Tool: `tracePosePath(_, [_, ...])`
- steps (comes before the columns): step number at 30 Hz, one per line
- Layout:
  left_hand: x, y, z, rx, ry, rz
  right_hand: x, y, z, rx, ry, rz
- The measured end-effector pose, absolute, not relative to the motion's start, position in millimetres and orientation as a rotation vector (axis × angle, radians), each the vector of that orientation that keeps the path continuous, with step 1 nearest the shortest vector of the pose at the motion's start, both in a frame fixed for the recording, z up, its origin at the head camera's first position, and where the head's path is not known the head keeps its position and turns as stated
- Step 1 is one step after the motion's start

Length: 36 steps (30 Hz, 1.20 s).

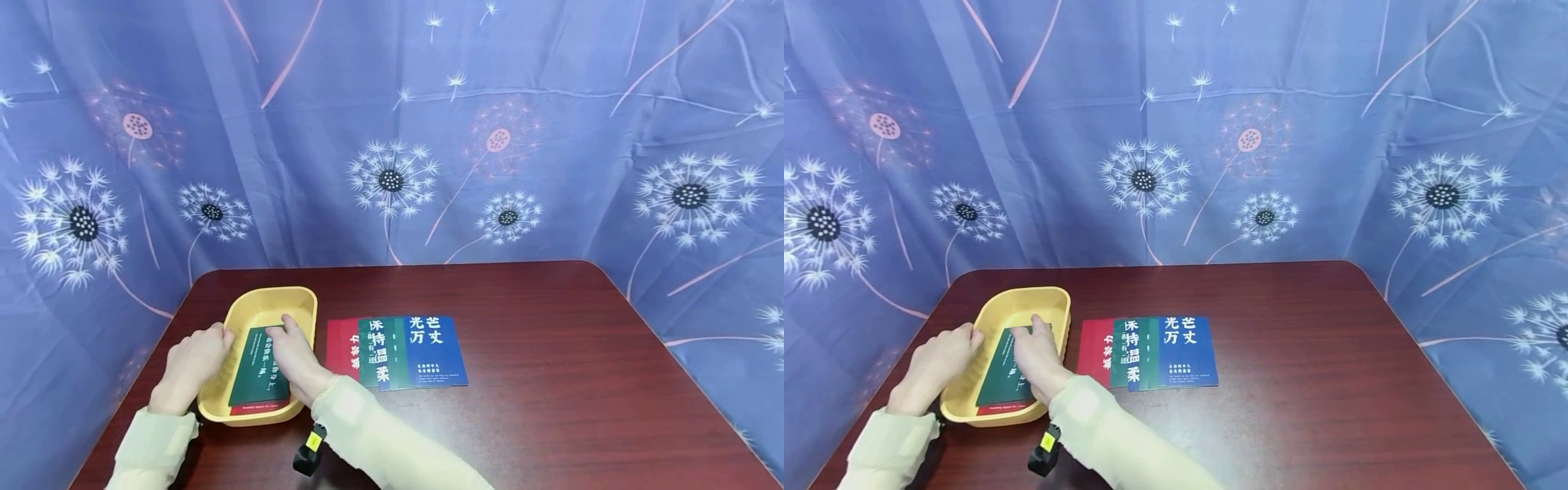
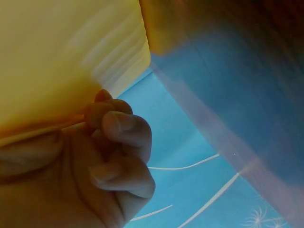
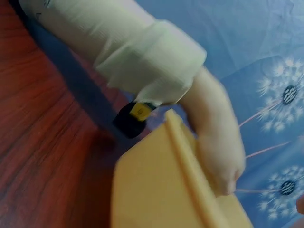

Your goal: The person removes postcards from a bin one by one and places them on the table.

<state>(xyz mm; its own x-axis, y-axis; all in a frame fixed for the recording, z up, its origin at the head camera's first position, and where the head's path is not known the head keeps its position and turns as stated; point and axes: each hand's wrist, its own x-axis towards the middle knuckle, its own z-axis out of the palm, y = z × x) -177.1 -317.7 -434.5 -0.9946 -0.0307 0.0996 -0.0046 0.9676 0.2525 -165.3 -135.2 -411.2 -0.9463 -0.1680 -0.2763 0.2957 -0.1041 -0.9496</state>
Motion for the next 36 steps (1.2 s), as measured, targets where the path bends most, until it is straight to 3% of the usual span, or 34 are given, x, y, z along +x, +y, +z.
tracePosePath(23, [-179, -314, -436, 0.016, -3.043, -0.379, -178, -149, -430, 0.403, 1.613, -2.327])
tracePosePath(33, [-179, -317, -434, 0.006, -3.027, -0.371, -186, -143, -430, 0.289, 1.506, -2.206])
tracePosePath(36, [-179, -317, -434, 0.015, -3.041, -0.374, -189, -141, -428, 0.085, 1.738, -2.009])
